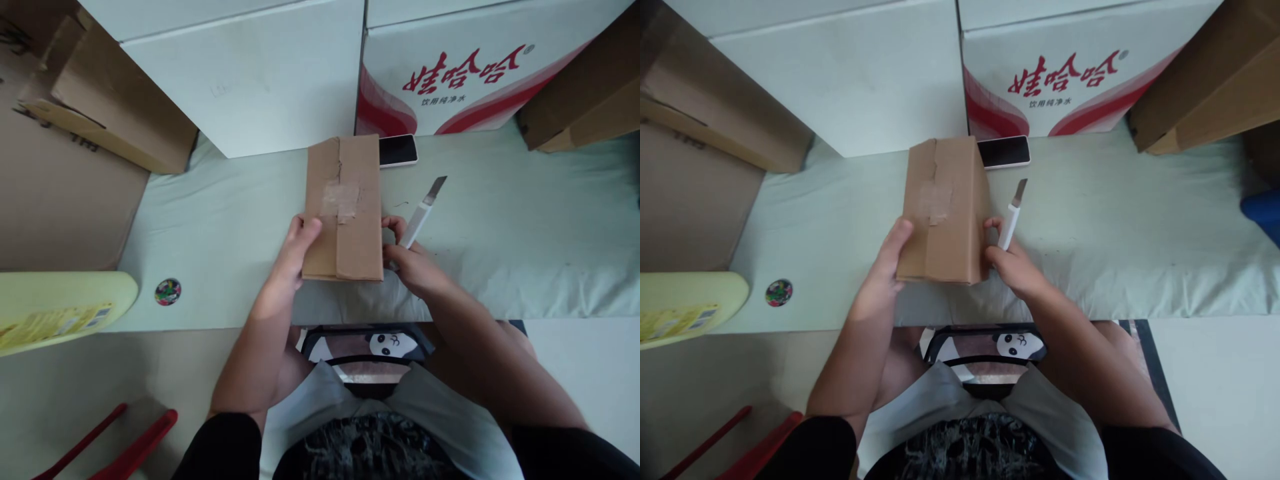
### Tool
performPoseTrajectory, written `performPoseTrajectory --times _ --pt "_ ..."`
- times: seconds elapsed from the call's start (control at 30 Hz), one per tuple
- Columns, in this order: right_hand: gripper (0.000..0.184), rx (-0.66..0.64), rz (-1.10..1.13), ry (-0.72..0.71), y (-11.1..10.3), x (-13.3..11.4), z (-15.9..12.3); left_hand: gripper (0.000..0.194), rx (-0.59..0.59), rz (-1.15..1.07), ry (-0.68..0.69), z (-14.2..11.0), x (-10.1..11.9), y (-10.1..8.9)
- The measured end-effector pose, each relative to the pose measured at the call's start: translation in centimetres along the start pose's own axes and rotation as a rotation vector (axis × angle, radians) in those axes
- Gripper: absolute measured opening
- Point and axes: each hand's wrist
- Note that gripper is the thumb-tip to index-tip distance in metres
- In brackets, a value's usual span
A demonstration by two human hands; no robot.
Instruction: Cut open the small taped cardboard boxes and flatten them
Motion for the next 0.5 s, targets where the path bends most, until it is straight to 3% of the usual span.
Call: performPoseTrajectory --times 0.1,0.17,0.23,0.33,0.5 --pt "0.044 0.004 -0.005 0.036 -0.3 0.1 0.3 0.084 0.005 0.294 0.305 -0.4 -0.3 0.0" --pt "0.039 0.020 -0.076 0.003 -0.7 -0.3 0.4 0.068 0.034 0.547 0.519 -0.8 -0.2 0.4" --pt "0.033 0.120 -0.158 -0.061 -1.2 -0.9 0.5 0.048 0.054 0.785 0.654 -1.4 0.0 1.0" --pt "0.033 0.270 -0.185 -0.136 -2.2 -1.8 0.6 0.049 0.063 0.998 0.788 -2.2 0.3 2.1" --pt "0.037 0.348 -0.003 -0.333 -3.3 -4.0 0.7 0.059 0.110 1.060 0.873 -3.1 0.3 4.0"
Point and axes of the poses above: each hand's wrist, its own z-axis towards the middle knuckle, its own y-axis out of the palm, x = y × z, and after that the axes turned 4 degrees about -y, right-handed
